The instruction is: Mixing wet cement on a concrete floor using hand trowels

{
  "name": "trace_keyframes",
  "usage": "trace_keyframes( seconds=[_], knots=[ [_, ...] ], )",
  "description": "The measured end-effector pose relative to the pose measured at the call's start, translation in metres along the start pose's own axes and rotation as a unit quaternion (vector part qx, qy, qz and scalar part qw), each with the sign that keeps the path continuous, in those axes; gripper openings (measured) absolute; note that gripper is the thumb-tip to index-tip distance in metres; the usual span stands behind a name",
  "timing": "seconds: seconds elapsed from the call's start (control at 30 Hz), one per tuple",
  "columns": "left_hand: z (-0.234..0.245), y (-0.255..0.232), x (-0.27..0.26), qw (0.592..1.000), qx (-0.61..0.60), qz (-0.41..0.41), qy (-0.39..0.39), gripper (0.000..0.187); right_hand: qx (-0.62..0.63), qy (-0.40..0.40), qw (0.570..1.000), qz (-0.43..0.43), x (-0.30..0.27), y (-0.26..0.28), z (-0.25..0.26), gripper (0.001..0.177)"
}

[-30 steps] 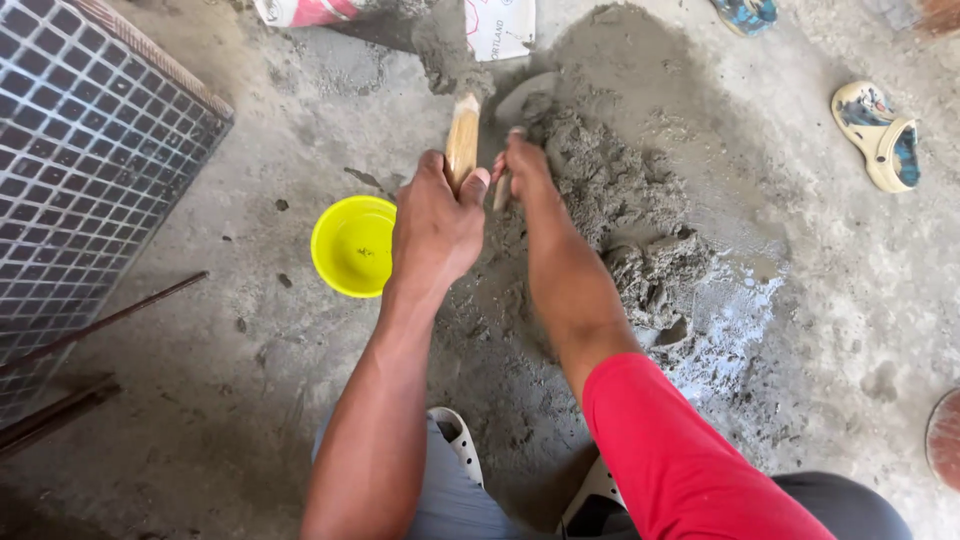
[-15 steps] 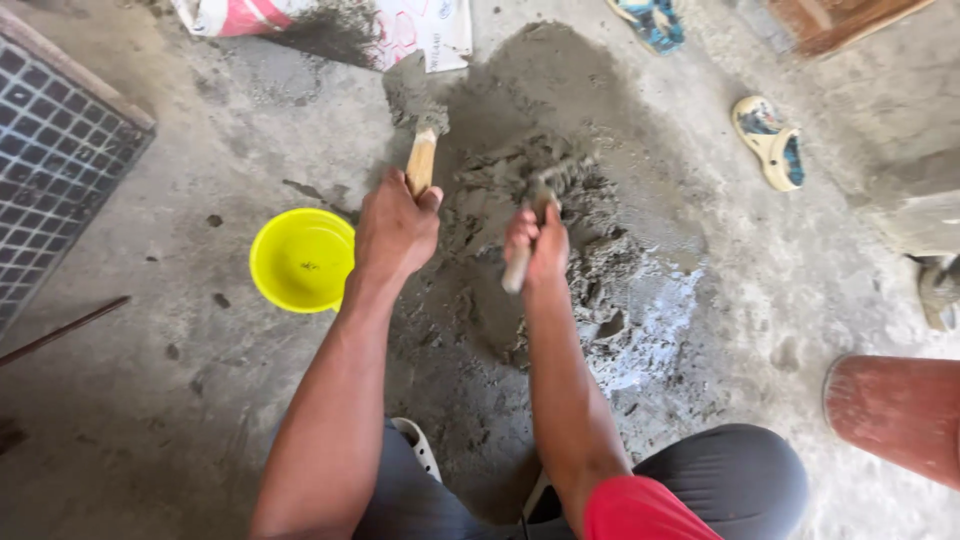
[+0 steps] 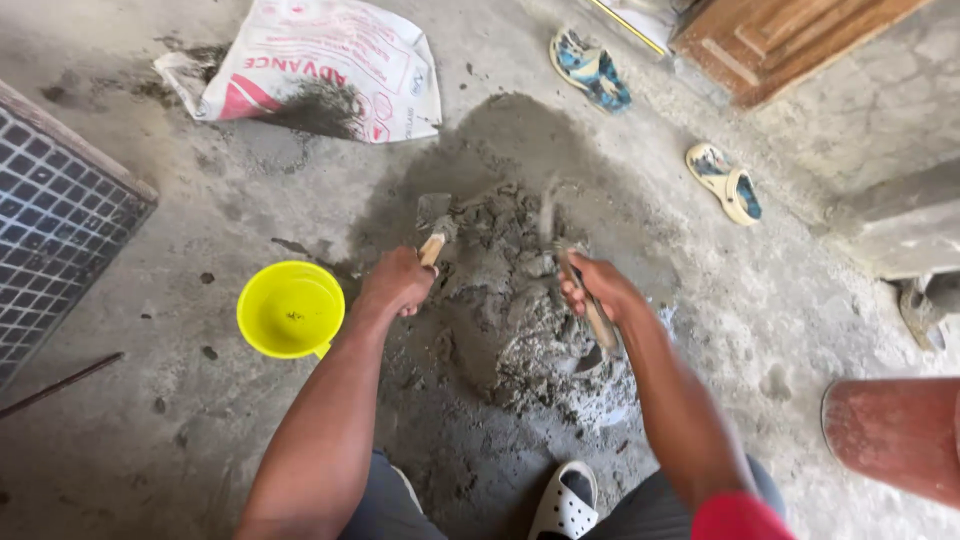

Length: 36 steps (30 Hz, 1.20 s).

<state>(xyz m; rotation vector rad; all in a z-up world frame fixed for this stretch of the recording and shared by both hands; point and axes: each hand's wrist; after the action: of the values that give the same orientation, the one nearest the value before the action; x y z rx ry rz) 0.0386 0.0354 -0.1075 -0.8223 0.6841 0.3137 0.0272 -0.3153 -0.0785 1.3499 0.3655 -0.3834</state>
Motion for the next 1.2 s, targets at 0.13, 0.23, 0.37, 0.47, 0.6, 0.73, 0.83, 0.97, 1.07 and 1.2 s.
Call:
trace_keyframes(
  seconds=[0.13,0.23,0.37,0.47,0.6,0.73,0.83,0.97,1.07,1.2],
  knots=[
    [-0.002,-0.009,0.006,0.997,0.057,0.019,0.039,0.044,-0.137,0.141,0.972,-0.132,-0.006,0.007,-0.016,0.049],
    [-0.017,-0.003,0.029,0.995,0.079,0.029,0.047,0.044,-0.194,0.203,0.943,-0.179,-0.04,0.029,0.016,0.048],
    [-0.022,-0.002,0.036,0.997,0.018,0.04,0.067,0.049,-0.258,0.199,0.938,-0.115,-0.059,0.052,0.078,0.053],
    [-0.046,0.001,0.055,0.996,0.004,0.038,0.086,0.053,-0.268,0.083,0.958,-0.055,-0.016,0.015,0.107,0.061],
    [-0.066,-0.001,0.07,0.994,0.083,0.016,0.062,0.041,-0.19,0.124,0.962,-0.151,-0.001,0.014,0.08,0.057],
    [-0.068,0.002,0.042,0.991,0.107,-0.011,0.082,0.031,-0.214,0.225,0.936,-0.168,-0.019,0.01,0.057,0.056],
    [-0.046,-0.009,-0.002,0.988,0.137,-0.029,0.068,0.027,-0.276,0.271,0.91,-0.149,-0.042,0.014,0.076,0.063],
    [0.011,-0.038,-0.09,0.98,0.187,-0.002,0.063,0.033,-0.386,0.249,0.877,-0.145,-0.071,0.072,0.088,0.049],
    [0.021,-0.046,-0.096,0.986,0.155,0.048,0.037,0.031,-0.525,0.168,0.834,-0.006,-0.034,0.038,0.138,0.052],
    [0.013,-0.043,-0.065,0.993,0.104,0.062,-0.011,0.033,-0.612,0.042,0.789,0.042,0.047,-0.021,0.167,0.065]
  ],
)
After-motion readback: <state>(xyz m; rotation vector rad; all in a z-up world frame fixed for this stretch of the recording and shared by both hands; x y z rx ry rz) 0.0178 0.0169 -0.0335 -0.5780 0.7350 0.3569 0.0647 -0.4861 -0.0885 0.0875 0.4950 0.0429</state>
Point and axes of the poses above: each hand's wrist, its own x-axis towards the middle knuckle, its own z-axis out of the back of the hand, y = z × x, and after that the axes turned 14 degrees about z, right-handed
